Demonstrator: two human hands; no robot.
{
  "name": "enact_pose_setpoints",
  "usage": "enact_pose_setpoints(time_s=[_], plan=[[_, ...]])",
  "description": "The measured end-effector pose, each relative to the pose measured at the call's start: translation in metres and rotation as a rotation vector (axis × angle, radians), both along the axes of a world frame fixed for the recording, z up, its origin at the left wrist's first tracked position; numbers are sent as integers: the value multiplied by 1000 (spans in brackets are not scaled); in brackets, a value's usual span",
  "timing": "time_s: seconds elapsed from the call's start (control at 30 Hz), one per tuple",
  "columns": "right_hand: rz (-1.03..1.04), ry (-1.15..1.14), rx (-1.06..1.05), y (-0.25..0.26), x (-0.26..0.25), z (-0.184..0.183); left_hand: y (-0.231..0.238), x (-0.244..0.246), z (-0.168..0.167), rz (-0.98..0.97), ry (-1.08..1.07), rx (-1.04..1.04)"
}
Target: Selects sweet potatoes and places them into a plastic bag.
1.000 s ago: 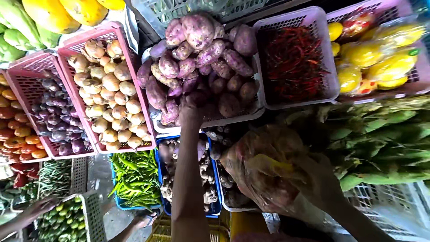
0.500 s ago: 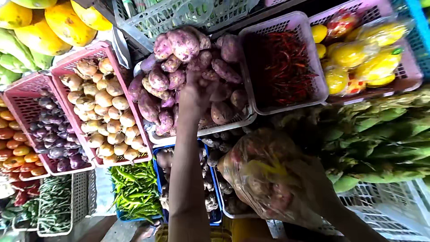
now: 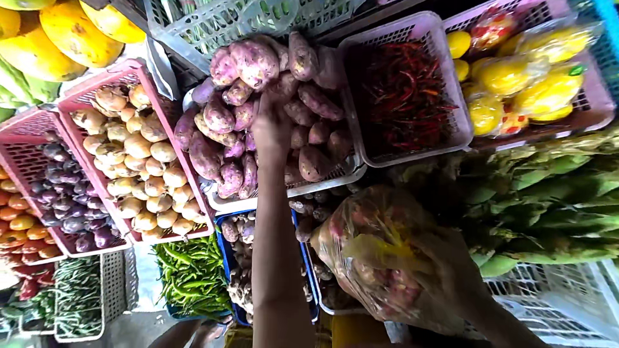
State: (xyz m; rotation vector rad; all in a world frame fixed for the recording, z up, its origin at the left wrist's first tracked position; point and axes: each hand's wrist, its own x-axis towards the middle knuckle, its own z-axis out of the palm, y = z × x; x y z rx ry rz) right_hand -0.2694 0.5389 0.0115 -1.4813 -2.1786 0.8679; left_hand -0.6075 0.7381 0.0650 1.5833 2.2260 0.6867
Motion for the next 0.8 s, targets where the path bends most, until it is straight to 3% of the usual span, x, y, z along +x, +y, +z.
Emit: enact_pose_setpoints(time_s=[0.07, 0.17, 0.3, 0.37, 0.5, 0.6, 0.8], plan=[[2, 3, -15, -1, 0, 2, -52, -10, -34, -60, 111, -237], [12, -11, -13, -1, -1, 5, -100, -10, -89, -241, 276, -313], [39, -38, 12, 3, -2, 8, -121, 3, -63, -187, 163, -452], [34, -43, 19, 4, -3, 7, -116, 4, -54, -143, 139, -462], [36, -48, -9, 5, -4, 9, -75, -7, -63, -90, 24, -230], [32, -58, 14, 4, -2, 9, -30, -7, -63, -58, -192, -479], [26, -48, -3, 6, -2, 5, -38, -18, -68, 6, -164, -292]])
